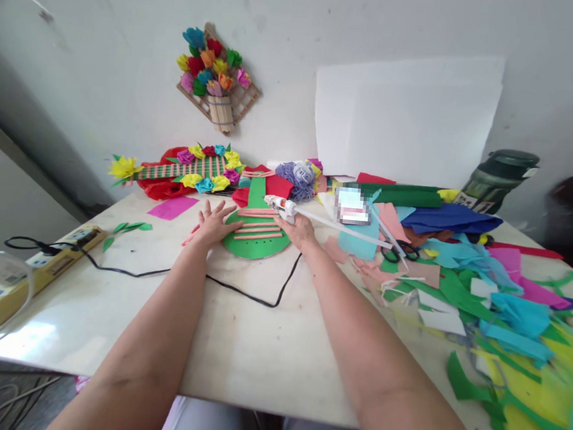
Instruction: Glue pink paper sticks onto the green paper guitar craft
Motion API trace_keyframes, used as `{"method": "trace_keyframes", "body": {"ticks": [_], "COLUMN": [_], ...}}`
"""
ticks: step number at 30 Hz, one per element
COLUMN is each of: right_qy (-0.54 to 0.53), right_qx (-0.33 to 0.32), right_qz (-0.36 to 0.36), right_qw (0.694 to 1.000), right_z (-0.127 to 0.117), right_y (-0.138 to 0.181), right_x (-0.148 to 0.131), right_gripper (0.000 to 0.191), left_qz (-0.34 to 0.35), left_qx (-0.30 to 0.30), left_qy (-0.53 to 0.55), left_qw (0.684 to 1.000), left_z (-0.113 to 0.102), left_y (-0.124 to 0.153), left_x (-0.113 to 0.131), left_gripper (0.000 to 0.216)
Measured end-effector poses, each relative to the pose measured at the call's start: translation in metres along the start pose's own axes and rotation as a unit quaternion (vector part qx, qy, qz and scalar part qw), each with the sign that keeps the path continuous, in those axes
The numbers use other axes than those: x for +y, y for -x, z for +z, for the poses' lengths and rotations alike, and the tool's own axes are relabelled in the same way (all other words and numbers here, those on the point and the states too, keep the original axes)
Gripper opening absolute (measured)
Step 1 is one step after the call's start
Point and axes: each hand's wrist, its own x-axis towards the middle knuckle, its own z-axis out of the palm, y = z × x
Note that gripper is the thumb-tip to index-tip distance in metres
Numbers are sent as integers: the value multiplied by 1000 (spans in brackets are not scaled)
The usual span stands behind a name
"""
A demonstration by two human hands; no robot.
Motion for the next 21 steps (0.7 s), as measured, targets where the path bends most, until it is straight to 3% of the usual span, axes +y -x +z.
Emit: {"method": "trace_keyframes", "body": {"ticks": [6, 12, 21], "right_qy": [-50, -80, -57], "right_qx": [2, 7, 7], "right_qz": [-10, -12, 10], "right_qw": [999, 997, 998], "right_z": [2, 2, 0], "right_y": [-2, -4, -2], "right_x": [6, 10, 4], "right_gripper": [32, 33, 31], "left_qz": [-30, -17, -19], "left_qx": [7, 48, 32], "left_qy": [5, -45, -63], "left_qw": [1000, 998, 997], "left_z": [1, 10, 14], "left_y": [-2, -1, -6], "left_x": [10, 27, 33], "left_gripper": [65, 65, 70]}}
